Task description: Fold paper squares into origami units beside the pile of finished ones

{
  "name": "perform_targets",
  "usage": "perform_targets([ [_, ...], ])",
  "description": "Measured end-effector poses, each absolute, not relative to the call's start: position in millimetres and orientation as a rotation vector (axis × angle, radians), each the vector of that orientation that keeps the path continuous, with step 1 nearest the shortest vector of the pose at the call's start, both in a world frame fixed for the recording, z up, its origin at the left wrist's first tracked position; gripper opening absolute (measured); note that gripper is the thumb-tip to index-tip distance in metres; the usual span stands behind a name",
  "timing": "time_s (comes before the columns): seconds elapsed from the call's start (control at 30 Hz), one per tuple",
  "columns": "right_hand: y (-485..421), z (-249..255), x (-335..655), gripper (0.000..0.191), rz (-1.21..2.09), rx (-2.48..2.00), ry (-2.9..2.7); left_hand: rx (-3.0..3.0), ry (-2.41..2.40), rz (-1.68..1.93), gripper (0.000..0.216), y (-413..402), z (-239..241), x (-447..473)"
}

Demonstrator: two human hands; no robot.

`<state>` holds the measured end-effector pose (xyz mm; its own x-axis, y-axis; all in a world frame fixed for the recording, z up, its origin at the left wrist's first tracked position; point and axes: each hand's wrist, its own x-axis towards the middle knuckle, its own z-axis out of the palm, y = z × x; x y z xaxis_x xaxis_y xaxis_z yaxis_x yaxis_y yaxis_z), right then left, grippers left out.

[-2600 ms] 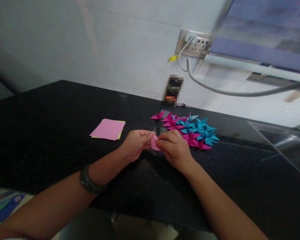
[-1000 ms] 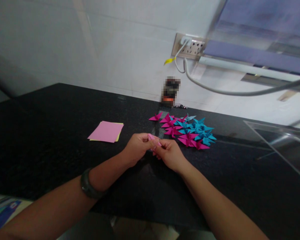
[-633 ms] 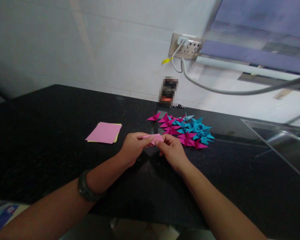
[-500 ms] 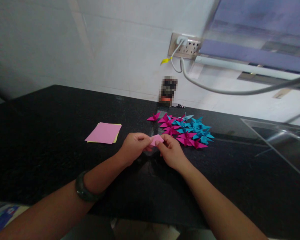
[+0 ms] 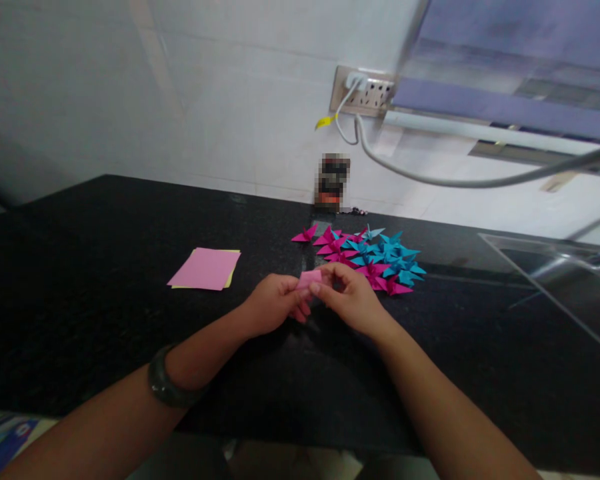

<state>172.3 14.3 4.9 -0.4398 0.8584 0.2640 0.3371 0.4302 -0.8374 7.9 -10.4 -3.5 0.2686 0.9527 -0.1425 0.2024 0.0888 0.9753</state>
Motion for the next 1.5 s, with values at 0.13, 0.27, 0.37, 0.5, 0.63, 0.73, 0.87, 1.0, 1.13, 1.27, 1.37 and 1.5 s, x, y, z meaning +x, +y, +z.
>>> perform_targets([
  [0.13, 12.5, 0.2, 163.1, 0.025, 1.312, -0.976, -1.708, 1.271, 1.081, 0.976, 0.025, -14.2, 0.4, 11.6],
  [0.27, 7.1, 2.8, 158.3, 0.025, 1.374, -0.973, -1.51, 1.275, 1.041, 1.029, 0.028, -18.3, 4.0, 14.6],
  [0.37, 4.1, 4.7, 157.0, 0.025, 1.376, -0.975, -1.434, 1.303, 1.008, 1.056, 0.03, -19.5, 4.6, 15.1],
  [0.5, 4.0, 5.0, 157.0, 0.023, 1.42, -0.934, -1.36, 1.298, 0.966, 1.07, 0.028, -20.3, 4.1, 14.6],
  [0.63, 6.9, 5.5, 159.0, 0.024, 1.509, -0.909, -1.327, 1.217, 0.955, 1.07, 0.027, -21.4, 4.1, 14.7],
  [0.73, 8.0, 7.8, 159.4, 0.033, 1.538, -0.895, -1.317, 1.156, 0.955, 1.063, 0.026, -21.8, 3.9, 15.7],
  [0.87, 4.3, 10.8, 155.7, 0.025, 1.384, -0.909, -1.461, 1.149, 0.962, 1.008, 0.03, -22.6, 2.8, 18.6],
  [1.0, 0.3, 10.0, 151.7, 0.023, 1.343, -0.936, -1.411, 1.194, 0.938, 0.94, 0.032, -23.7, 0.3, 21.1],
  [1.13, 3.0, 7.0, 154.8, 0.026, 1.279, -0.957, -1.494, 1.221, 0.967, 0.922, 0.029, -23.3, -1.7, 20.2],
  [1.27, 6.9, 4.4, 160.3, 0.019, 1.158, -0.897, -1.613, 1.248, 1.021, 0.975, 0.033, -21.9, -1.0, 17.8],
  [1.37, 7.8, 3.8, 161.5, 0.012, 1.012, -0.836, -1.708, 1.254, 1.054, 1.055, 0.032, -21.6, 0.0, 17.2],
  [1.5, 7.8, 1.2, 160.3, 0.009, 0.891, -0.849, -1.712, 1.264, 1.049, 1.127, 0.029, -22.3, 0.4, 18.4],
])
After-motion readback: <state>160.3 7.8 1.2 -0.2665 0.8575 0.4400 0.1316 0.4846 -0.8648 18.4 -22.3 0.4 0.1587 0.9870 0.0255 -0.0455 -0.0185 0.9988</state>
